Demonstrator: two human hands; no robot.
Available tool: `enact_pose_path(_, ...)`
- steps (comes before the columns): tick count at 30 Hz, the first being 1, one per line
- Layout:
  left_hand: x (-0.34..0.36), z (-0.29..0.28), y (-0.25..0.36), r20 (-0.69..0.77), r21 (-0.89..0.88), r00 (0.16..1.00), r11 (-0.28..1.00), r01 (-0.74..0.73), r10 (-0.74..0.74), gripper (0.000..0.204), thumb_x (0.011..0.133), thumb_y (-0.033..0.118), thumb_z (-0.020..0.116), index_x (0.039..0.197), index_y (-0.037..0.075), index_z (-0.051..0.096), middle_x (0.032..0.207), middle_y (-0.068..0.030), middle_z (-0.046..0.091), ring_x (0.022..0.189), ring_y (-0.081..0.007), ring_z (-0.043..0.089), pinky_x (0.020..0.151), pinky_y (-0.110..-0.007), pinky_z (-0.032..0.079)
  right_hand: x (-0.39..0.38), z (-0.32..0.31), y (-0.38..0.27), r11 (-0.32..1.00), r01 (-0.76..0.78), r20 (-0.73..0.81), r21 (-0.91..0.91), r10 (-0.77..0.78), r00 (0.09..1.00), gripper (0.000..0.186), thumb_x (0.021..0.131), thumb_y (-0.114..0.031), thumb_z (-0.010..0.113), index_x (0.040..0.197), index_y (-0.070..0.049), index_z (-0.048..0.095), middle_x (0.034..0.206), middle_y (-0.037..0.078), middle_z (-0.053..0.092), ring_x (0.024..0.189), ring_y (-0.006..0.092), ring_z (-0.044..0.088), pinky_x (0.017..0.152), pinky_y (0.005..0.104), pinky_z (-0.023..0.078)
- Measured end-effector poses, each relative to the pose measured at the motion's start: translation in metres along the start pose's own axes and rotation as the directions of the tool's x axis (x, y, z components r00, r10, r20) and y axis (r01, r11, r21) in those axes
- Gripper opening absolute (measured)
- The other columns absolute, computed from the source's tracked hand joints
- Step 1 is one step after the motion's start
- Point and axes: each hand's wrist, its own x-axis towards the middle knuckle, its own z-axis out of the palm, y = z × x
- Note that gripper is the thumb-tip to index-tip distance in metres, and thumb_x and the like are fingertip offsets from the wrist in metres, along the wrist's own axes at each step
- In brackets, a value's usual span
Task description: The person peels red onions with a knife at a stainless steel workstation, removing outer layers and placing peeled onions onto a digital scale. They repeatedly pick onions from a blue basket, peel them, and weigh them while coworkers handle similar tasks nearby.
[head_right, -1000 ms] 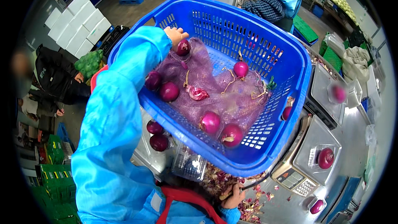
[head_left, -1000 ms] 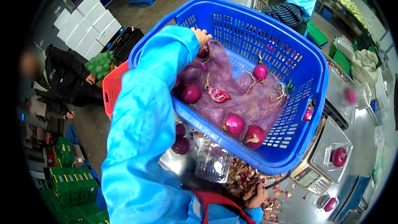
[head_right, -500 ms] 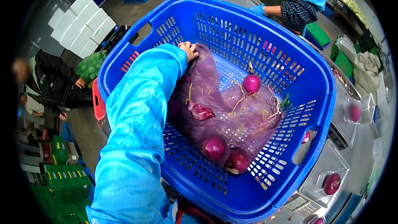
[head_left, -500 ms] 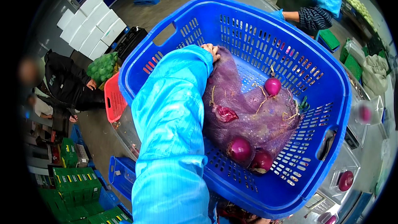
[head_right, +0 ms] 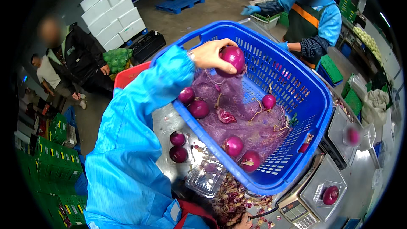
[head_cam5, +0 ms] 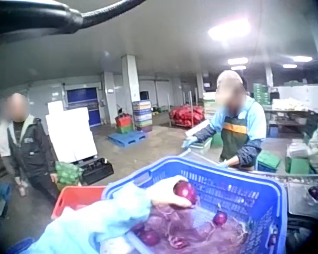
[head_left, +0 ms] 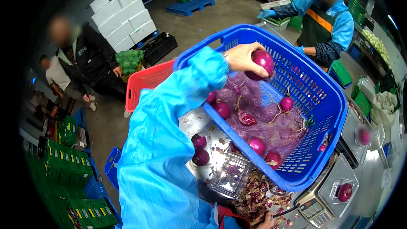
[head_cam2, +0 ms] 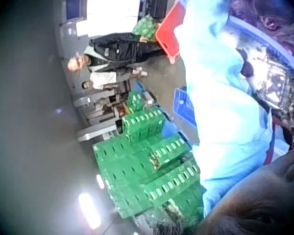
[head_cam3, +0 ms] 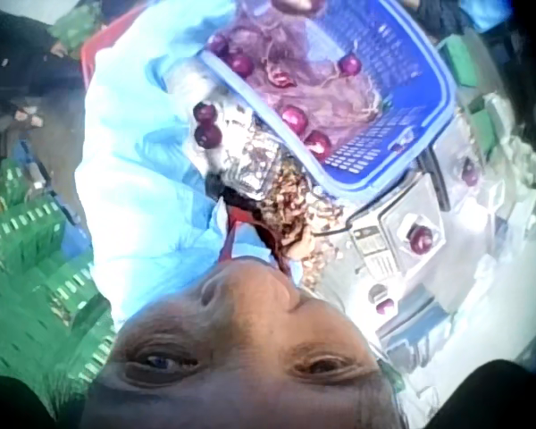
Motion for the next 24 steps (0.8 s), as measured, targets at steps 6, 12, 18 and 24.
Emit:
enact_pose_path(6, -0.171, 0.034, 0.064, -0.056, -0.690, 0.982, 0.704, -0.170, 0.183, 0.093, 0.057, 0.042, 0.082, 0.130, 0.006, 0.038, 0.123, -0.0100, 0.048, 0.112, -0.0207, 0.050, 0.097, -0.035, 0.040, 0.003, -0.021, 0.022, 0.995, -0.026, 0.127, -0.096, 0.038, 0.991, 0.031, 0.092, -0.028, 0.046, 0.075, -0.003, 0.055, 0.052, 0.006, 0.049, 0.040, 0.0155, 0.042, 0.036, 0.0269, 0.032)
enact_pose_path(12, -0.305, 0.168, 0.063, 0.032, -0.977, 0.990, 0.204, 0.060, -0.137, 0.076, 0.071, 0.038, 0.068, 0.133, 0.013, 0.032, 0.123, -0.0137, 0.046, 0.115, -0.0258, 0.048, 0.098, -0.041, 0.038, -0.040, 0.016, -0.007, 0.974, 0.159, 0.173, -0.165, -0.130, 0.976, 0.029, 0.085, -0.027, 0.061, 0.077, 0.000, 0.054, 0.072, 0.013, 0.056, 0.062, 0.0218, 0.054, 0.049, 0.0292, 0.045)
enact_pose_path(18, -0.350, 0.242, 0.082, 0.323, -0.946, 0.917, -0.074, 0.315, -0.232, 0.064, 0.079, 0.034, 0.062, 0.132, 0.014, 0.032, 0.123, -0.0106, 0.044, 0.115, -0.0213, 0.044, 0.100, -0.035, 0.034, -0.111, 0.060, -0.076, 0.667, 0.616, 0.604, -0.418, -0.303, 0.737, 0.050, 0.085, -0.036, 0.060, 0.114, 0.004, 0.054, 0.101, 0.021, 0.059, 0.087, 0.0274, 0.057, 0.075, 0.0393, 0.048)
enact_pose_path(24, -0.360, 0.258, 0.083, 0.317, -0.948, 0.933, -0.085, 0.307, -0.172, 0.064, 0.078, 0.035, 0.065, 0.131, 0.020, 0.033, 0.125, -0.0113, 0.040, 0.116, -0.0245, 0.044, 0.087, -0.040, 0.046, -0.093, 0.062, -0.059, 0.693, 0.552, 0.517, -0.464, -0.293, 0.804, 0.048, 0.085, -0.035, 0.060, 0.114, 0.003, 0.055, 0.102, 0.020, 0.059, 0.087, 0.0272, 0.056, 0.076, 0.0388, 0.048)
